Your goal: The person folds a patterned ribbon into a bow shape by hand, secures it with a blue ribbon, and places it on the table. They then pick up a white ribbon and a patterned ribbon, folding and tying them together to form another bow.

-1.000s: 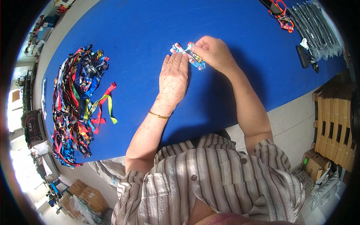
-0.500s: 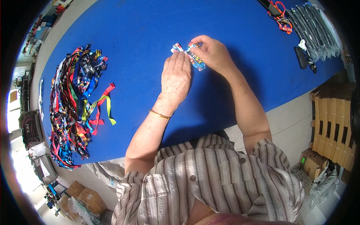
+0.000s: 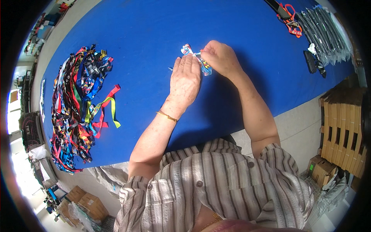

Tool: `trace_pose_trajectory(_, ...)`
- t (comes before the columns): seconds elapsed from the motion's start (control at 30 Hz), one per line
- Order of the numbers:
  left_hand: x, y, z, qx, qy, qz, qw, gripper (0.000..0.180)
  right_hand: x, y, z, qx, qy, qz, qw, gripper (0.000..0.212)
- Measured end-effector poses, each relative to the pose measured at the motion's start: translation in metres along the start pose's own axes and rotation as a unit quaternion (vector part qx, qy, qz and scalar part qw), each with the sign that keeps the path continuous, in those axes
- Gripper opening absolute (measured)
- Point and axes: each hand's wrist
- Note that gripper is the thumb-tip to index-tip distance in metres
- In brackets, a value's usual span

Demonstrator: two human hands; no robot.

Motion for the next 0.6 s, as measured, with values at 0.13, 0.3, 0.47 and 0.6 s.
trace_pose_trajectory(0.13, 0.0, -0.001, 0.001, -0.002, 0.003, 0.014, 1.0, 0.036, 0.0, 0.005, -0.002, -0.007, -0.013, -0.035, 0.999, 0.026)
trace_pose_trajectory(0.3, 0.0, -0.003, 0.002, 0.001, 0.043, 0.046, 0.998, 0.039, 0.006, 0.008, -0.006, 0.01, -0.07, -0.083, 0.994, 0.026)
trace_pose_trajectory(0.47, 0.0, -0.002, -0.001, 0.002, 0.042, 0.051, 0.998, 0.04, -0.001, 0.015, -0.014, 0.014, -0.045, -0.002, 0.999, 0.033)
trace_pose_trajectory(0.6, -0.003, -0.003, 0.002, 0.001, 0.044, 0.041, 0.998, 0.041, 0.003, 0.014, -0.014, -0.001, -0.055, -0.024, 0.998, 0.039)
Point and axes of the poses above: each hand's wrist, its own z-axis towards the middle knuckle, its own x-axis out of the palm, y = z × x, and after that the axes turned 13 degrees about x, right-handed
